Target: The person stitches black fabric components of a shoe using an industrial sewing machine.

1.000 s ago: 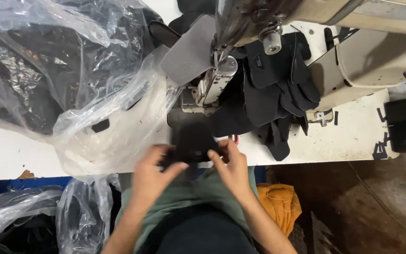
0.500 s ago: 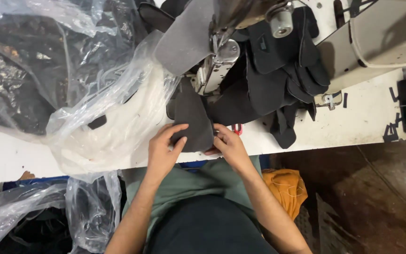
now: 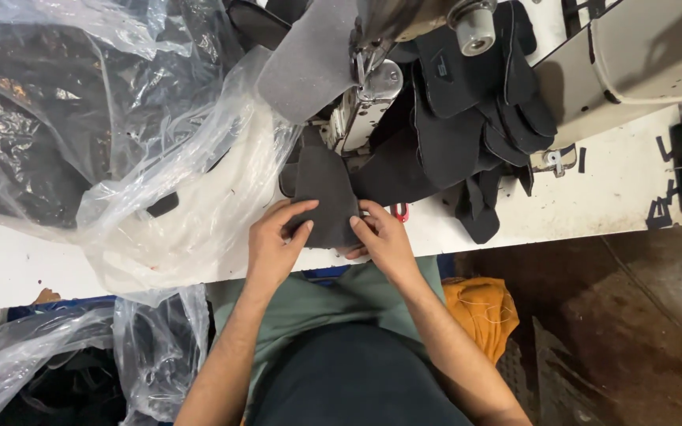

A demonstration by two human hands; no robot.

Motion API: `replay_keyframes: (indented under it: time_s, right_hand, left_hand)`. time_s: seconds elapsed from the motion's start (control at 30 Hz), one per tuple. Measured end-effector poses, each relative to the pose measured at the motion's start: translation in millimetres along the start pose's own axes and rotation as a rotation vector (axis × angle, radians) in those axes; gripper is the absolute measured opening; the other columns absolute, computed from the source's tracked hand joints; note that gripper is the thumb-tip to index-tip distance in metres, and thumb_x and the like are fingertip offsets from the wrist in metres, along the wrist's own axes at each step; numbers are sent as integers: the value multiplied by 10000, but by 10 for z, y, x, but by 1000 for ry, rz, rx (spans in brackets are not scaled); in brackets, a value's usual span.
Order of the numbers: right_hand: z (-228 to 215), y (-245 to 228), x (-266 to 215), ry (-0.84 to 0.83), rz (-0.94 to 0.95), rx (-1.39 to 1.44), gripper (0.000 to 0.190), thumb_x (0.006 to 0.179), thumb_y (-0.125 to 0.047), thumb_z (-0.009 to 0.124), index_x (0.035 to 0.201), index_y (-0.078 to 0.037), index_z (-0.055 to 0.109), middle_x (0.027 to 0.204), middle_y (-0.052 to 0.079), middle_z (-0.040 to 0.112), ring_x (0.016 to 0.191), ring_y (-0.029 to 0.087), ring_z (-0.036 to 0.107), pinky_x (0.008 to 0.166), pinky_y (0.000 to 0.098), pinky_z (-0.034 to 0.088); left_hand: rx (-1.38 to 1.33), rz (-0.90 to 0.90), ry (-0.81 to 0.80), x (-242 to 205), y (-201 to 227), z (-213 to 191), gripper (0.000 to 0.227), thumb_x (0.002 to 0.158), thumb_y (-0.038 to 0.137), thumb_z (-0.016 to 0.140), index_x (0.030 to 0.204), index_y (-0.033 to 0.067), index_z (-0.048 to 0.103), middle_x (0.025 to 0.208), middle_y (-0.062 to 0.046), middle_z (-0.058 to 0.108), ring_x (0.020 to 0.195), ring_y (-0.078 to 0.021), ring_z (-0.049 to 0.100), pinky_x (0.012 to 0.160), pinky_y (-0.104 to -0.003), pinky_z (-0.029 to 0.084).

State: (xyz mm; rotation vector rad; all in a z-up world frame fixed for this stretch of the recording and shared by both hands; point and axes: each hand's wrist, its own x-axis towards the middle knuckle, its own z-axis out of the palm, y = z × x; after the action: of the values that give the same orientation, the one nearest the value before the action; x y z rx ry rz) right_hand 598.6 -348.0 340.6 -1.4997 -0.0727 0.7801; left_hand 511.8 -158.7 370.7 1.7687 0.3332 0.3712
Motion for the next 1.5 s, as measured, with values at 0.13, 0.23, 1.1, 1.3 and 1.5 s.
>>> replay_keyframes:
  time_s: [0.13, 0.23, 1.1, 1.3, 1.5]
  right_hand:
    - [61, -12, -44, 41, -48, -33, 322, 1019, -136, 581, 1305, 13, 569, 939, 113, 727, 682, 150, 690, 541, 289, 613]
    - [37, -111, -108, 50, -53, -17, 319, 1012, -117, 579, 1298, 23, 570, 897, 129, 735, 635, 186, 708, 536, 290, 603]
    - [222, -1812, 198, 40, -445, 35, 817, 972, -37, 559, 1623, -125, 72, 772, 119, 697, 508, 166, 663, 458, 270, 550]
    - [107, -2117, -294, 98, -528, -279, 645, 962, -64, 589, 1538, -95, 302, 933, 95, 761, 691, 163, 741, 577, 265, 619]
    - [-1510, -2229, -434, 1105, -1120, -1056, 619, 871, 130, 640, 1450, -71, 548, 1442, 92, 601, 1400, 252, 556, 1208, 468, 417]
  left_hand:
    - [38, -98, -5, -77, 61, 11, 324, 856, -3, 741, 1160, 108, 757, 1084, -66, 713, 807, -130, 667, 653, -257, 531]
    - [206, 185, 79, -136, 224, 37, 336, 850, 20, 771, 1175, 99, 735, 1232, -139, 655, 1108, -205, 641, 904, -310, 536]
    - [-165, 105, -128, 1126, 1257, -230, 574, 813, -22, 708, 1376, 65, 640, 1351, -99, 678, 1212, -163, 626, 1061, -300, 463]
    - [-95, 191, -165, 1205, 1223, -297, 532, 823, -15, 710, 1344, 75, 650, 1307, -57, 682, 1186, -137, 624, 1044, -280, 472]
    - [-1, 148, -223, 1351, 1250, -372, 432, 823, -23, 730, 1246, 63, 708, 1183, -20, 747, 1114, -122, 653, 1017, -292, 481]
